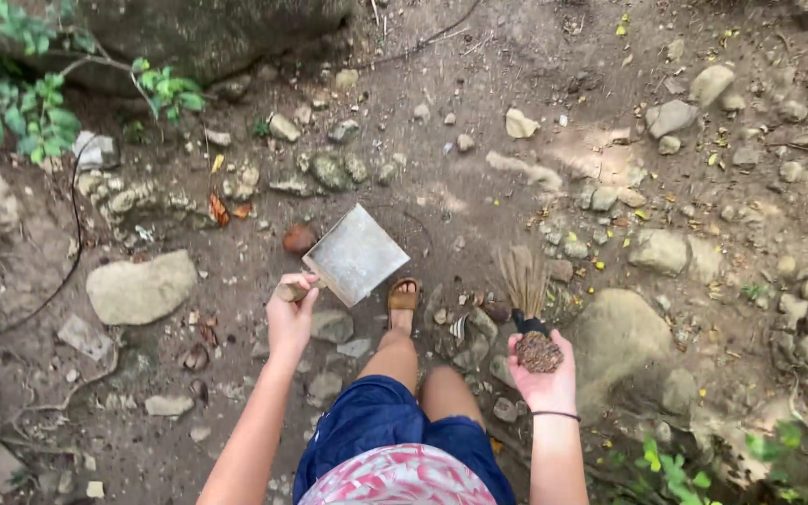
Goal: Sweep dirt and debris from an outdoor area using a broom and dustpan.
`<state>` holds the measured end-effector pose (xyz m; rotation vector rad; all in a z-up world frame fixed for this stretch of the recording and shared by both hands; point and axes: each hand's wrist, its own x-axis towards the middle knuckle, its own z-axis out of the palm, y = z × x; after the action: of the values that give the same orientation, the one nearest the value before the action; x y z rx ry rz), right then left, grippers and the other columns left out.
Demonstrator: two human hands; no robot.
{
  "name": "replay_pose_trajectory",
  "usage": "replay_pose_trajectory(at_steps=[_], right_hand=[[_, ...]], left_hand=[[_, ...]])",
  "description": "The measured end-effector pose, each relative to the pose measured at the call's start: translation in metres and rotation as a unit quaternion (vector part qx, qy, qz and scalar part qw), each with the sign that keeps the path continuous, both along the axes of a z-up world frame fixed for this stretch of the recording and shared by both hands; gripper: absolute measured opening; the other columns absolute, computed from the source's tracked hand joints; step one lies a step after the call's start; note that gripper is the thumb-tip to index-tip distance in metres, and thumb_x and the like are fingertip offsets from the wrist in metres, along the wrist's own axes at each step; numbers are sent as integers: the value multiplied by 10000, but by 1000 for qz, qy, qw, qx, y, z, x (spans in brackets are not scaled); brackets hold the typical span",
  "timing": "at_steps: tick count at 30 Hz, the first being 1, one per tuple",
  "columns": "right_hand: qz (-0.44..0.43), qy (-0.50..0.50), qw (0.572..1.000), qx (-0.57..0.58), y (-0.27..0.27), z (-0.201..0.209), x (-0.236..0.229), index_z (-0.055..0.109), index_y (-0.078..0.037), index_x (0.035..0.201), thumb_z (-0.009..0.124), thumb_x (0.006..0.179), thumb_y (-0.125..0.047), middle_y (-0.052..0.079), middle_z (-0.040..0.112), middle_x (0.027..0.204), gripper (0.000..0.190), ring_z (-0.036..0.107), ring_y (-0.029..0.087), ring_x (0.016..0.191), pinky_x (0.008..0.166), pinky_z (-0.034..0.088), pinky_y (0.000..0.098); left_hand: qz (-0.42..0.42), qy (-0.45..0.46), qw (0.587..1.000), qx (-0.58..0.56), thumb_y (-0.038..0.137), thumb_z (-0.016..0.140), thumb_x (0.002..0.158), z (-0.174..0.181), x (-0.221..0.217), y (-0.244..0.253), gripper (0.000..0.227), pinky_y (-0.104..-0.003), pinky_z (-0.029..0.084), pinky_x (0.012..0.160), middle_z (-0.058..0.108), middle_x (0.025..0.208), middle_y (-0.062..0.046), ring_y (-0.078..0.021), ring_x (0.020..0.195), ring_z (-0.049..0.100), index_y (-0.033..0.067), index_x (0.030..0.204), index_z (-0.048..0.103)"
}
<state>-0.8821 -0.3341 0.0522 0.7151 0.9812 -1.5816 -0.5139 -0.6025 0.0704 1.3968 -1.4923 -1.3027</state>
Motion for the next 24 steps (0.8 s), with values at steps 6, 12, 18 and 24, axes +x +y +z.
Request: replay_pose_trajectory(at_steps=[6, 12, 18, 24], right_hand=[[-92, 25, 995, -6, -93, 51, -77, 607, -26, 1146, 598, 951, -586, 141, 672, 1009, 592, 667, 298, 927, 675, 522, 378], [-125, 19, 990, -59, -166, 30, -195, 584, 30, 1259, 626, 961, -394, 193, 676, 1147, 520, 660, 323, 1075, 885, 562, 431], [-103, 20, 993, -52, -279, 5, -315, 572, 40, 1301, 629, 926, -317, 205, 650, 1248, 521, 656, 346, 1142, 991, 559, 462], [-70, -3, 997, -16, -442, 28, -403, 570, 38, 1275, 645, 931, -379, 213, 669, 1197, 546, 655, 350, 1107, 943, 569, 457]], left_hand=[[-18, 29, 999, -4, -117, 624, 924, 34, -76, -105, 222, -277, 495, 952, 693, 1124, -84, -139, 1123, 638, 62, 998, 515], [10, 82, 996, -15, -117, 633, 910, 30, -162, -202, 212, -296, 499, 994, 685, 1111, -76, -155, 1137, 642, 60, 964, 531], [28, 72, 997, -16, -114, 655, 913, 39, -263, -312, 199, -289, 509, 950, 677, 1062, -77, -148, 1078, 647, 44, 955, 541], [62, 26, 998, 6, -91, 661, 902, 107, -344, -414, 208, -281, 538, 901, 694, 1062, -63, -131, 1030, 665, 56, 954, 523]])
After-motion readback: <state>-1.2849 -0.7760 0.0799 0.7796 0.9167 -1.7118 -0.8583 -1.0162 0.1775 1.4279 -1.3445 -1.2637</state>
